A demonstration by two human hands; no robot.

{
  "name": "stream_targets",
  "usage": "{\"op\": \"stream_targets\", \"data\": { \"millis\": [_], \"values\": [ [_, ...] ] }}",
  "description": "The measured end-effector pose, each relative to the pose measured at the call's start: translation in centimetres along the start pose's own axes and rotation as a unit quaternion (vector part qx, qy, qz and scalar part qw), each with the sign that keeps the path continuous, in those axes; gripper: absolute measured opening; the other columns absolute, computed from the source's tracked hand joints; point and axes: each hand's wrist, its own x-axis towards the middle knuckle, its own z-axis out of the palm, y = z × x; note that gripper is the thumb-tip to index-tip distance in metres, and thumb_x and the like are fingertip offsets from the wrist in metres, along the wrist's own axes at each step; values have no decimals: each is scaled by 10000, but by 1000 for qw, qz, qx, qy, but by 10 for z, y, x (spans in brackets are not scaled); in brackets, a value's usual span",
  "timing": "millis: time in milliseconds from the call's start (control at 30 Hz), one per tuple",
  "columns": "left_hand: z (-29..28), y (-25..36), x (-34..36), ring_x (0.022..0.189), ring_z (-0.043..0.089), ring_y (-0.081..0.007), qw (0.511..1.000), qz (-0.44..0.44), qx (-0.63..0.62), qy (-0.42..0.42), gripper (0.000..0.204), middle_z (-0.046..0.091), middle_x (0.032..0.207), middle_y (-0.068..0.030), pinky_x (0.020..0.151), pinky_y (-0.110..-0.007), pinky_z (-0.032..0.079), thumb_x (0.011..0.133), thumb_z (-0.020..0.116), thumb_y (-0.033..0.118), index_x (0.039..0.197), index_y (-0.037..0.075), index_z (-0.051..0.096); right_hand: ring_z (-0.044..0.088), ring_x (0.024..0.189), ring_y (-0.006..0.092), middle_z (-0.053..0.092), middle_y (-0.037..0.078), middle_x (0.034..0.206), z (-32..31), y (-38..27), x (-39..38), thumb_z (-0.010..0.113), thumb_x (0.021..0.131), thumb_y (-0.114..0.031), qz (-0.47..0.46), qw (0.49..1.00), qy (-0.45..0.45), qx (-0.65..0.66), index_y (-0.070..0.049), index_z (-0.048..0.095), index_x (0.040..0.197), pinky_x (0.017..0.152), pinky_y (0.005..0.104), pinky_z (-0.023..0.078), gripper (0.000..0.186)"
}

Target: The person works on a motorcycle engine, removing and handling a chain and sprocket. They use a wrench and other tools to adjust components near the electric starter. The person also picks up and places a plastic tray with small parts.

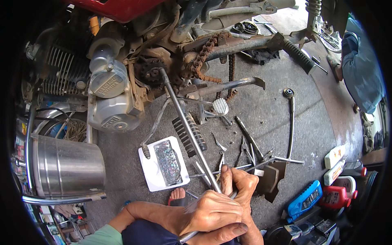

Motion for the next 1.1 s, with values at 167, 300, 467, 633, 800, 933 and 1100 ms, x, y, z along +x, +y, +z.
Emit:
{"op": "stream_targets", "data": {
  "millis": [167,300,467,633,800,933,1100],
  "values": [
    [1,2,2,582,592,-342,1000,-7,-7,-1,341,530,621,-160,547,-410,424,948,540,136,648,-19,497,318,365,190,356,109,441,-6,-4,2,633,906,-80,46,998,-34,19,27,431,528,401,367,243,442],
    [-3,3,-2,572,587,-344,999,-33,-6,-1,359,529,606,-160,553,-414,421,960,529,143,640,-18,498,271,374,198,332,105,443,6,-5,0,630,915,-84,-1,1000,11,11,26,419,533,409,380,239,450],
    [-9,7,-3,591,599,-348,998,-55,-32,-14,384,543,605,-162,591,-418,434,980,505,166,646,-24,501,446,596,210,455,92,627,15,13,-20,712,884,-85,-21,997,71,-36,-22,530,707,567,365,354,262],
    [-2,8,2,601,605,-356,999,-34,-30,-5,372,555,616,-168,604,-421,441,976,509,157,656,-32,503,492,666,203,492,90,685,7,4,-23,740,859,-75,-19,993,108,-48,-38,548,758,600,358,360,221],
    [-6,11,1,589,604,-361,998,-59,-29,-12,353,562,614,-172,603,-427,436,960,530,143,657,-37,518,301,482,177,340,83,548,5,2,-12,680,883,-83,14,1000,24,-9,-13,422,611,495,359,251,381],
    [-4,7,0,573,598,-361,999,-38,-9,-1,363,558,600,-172,596,-421,427,958,538,147,641,-27,519,447,642,183,481,72,720,16,6,-29,733,855,-73,34,994,101,-4,-33,527,773,634,324,363,225],
    [-5,8,-2,613,605,-343,998,-59,-21,-7,344,567,629,-166,601,-412,427,957,543,154,656,-12,526,508,761,216,526,75,840,7,8,-33,769,821,-75,2,995,81,-58,-23,567,914,708,336,394,229]
  ]
}}
